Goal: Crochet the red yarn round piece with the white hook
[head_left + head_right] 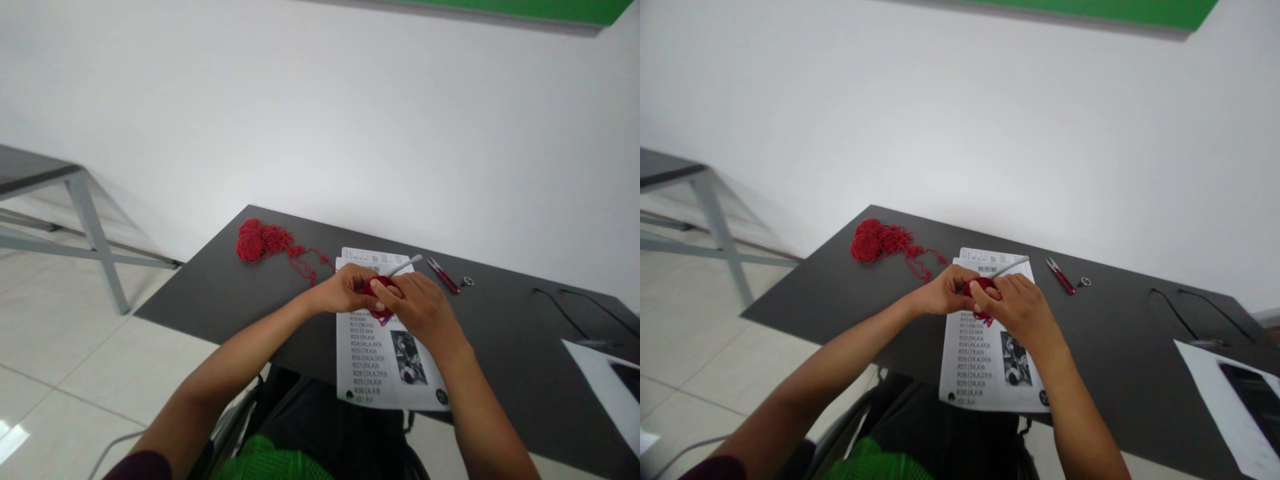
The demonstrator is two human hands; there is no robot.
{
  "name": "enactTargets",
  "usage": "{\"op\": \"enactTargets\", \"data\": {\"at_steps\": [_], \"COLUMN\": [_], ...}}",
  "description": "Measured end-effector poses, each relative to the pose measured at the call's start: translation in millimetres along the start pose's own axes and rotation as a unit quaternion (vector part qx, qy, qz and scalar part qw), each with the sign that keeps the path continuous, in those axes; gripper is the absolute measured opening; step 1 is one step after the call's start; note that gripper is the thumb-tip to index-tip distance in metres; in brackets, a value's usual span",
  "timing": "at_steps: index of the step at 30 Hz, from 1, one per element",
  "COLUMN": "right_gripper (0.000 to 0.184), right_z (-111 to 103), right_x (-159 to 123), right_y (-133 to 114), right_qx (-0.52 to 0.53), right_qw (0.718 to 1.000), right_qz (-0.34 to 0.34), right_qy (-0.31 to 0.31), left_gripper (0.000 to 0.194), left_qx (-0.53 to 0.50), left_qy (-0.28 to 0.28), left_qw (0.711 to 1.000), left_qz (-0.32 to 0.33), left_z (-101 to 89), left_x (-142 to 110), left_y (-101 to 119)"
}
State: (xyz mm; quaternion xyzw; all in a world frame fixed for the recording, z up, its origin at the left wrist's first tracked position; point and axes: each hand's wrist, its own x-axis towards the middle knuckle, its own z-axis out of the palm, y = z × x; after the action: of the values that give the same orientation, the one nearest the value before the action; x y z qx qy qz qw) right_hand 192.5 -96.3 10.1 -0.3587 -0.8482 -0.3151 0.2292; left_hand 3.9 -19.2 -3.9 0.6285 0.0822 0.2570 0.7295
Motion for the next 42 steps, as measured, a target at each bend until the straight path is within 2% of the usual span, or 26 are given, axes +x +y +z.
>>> {"op": "enactTargets", "data": {"at_steps": [12, 19, 33, 42], "right_gripper": [0.037, 0.042, 0.044, 0.045], "right_z": [0.5, 1.0, 2.5, 0.4], "right_x": [-1.2, -2.3, -4.6, -2.5], "right_y": [-0.6, -1.1, 0.2, -0.2], "right_qx": [0.011, 0.016, 0.027, 0.014], "right_qw": [1.0, 1.0, 1.0, 1.0], "right_qz": [0.001, 0.002, -0.002, -0.012], "right_qy": [0.004, 0.001, -0.001, -0.006], "left_gripper": [0.04, 0.044, 0.043, 0.038], "left_qx": [0.023, 0.034, 0.043, 0.043], "left_qy": [0.004, 0.01, 0.005, 0.0], "left_qw": [1.0, 0.999, 0.999, 0.999], "left_qz": [0.011, -0.003, 0.002, 0.027], "left_z": [1.0, 0.3, 2.6, 3.5], "left_x": [-0.9, -2.2, -2.8, -2.1], "left_y": [1.8, 0.9, 6.5, 7.0]}}
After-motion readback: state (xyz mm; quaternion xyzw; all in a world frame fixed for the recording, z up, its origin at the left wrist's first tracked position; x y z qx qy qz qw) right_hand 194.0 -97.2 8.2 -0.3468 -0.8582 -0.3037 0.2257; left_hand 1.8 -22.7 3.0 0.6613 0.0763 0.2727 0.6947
